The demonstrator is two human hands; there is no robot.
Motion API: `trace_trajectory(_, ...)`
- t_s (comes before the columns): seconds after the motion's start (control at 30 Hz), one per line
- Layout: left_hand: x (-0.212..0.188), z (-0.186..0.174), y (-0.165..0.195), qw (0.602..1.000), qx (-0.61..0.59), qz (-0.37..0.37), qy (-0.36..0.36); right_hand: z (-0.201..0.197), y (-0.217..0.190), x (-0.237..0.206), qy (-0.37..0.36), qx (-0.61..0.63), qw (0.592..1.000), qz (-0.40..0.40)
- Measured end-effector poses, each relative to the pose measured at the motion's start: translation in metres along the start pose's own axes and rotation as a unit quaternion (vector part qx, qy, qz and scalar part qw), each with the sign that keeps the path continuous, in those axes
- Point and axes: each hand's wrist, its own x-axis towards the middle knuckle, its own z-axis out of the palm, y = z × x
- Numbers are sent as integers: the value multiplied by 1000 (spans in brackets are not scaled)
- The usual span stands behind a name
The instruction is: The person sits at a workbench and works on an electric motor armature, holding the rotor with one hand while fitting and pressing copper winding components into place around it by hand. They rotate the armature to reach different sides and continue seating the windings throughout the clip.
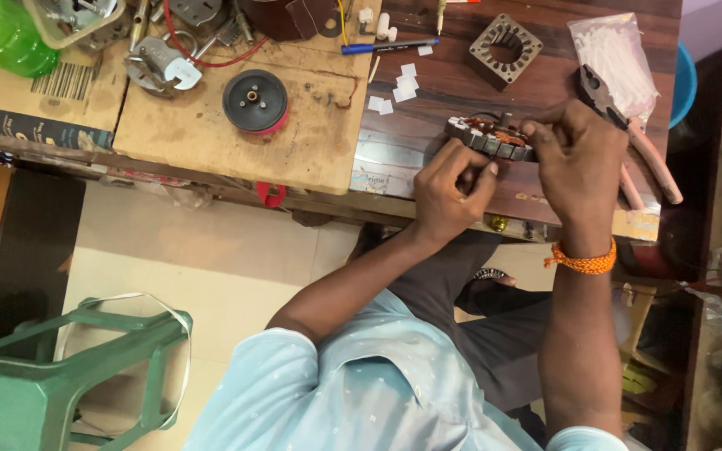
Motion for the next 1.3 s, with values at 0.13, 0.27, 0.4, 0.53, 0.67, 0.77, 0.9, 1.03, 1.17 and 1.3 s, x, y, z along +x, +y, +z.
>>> trace_trajectory(0.13,6,-7,1,978,124,165,-16,-3,24,0,20,65,997,41)
trace_trajectory(0.27,29,-15,-3,937,188,280,-93,-7,39,-11,42,128,988,76)
trace_trajectory(0.4,45,-19,-9,925,189,272,-184,-23,32,-40,43,148,984,87)
trace_trajectory(0.53,42,-16,-11,930,188,251,-191,-18,19,-68,39,9,999,32)
trace_trajectory(0.67,37,-15,-13,931,183,239,-207,3,14,-73,49,-37,998,-26)
trace_trajectory(0.77,32,-19,-21,914,195,312,-174,16,11,-76,55,-38,997,-46)
trace_trajectory(0.9,21,-21,-35,892,212,393,-67,19,5,-88,52,3,998,-34)
trace_trajectory(1.03,19,-22,-42,891,187,381,-162,12,-1,-100,45,39,998,20)
trace_trajectory(1.17,22,-25,-36,891,175,397,-136,12,-8,-96,43,28,999,7)
trace_trajectory(1.3,23,-25,-33,892,169,397,-133,5,-15,-94,40,0,999,-19)
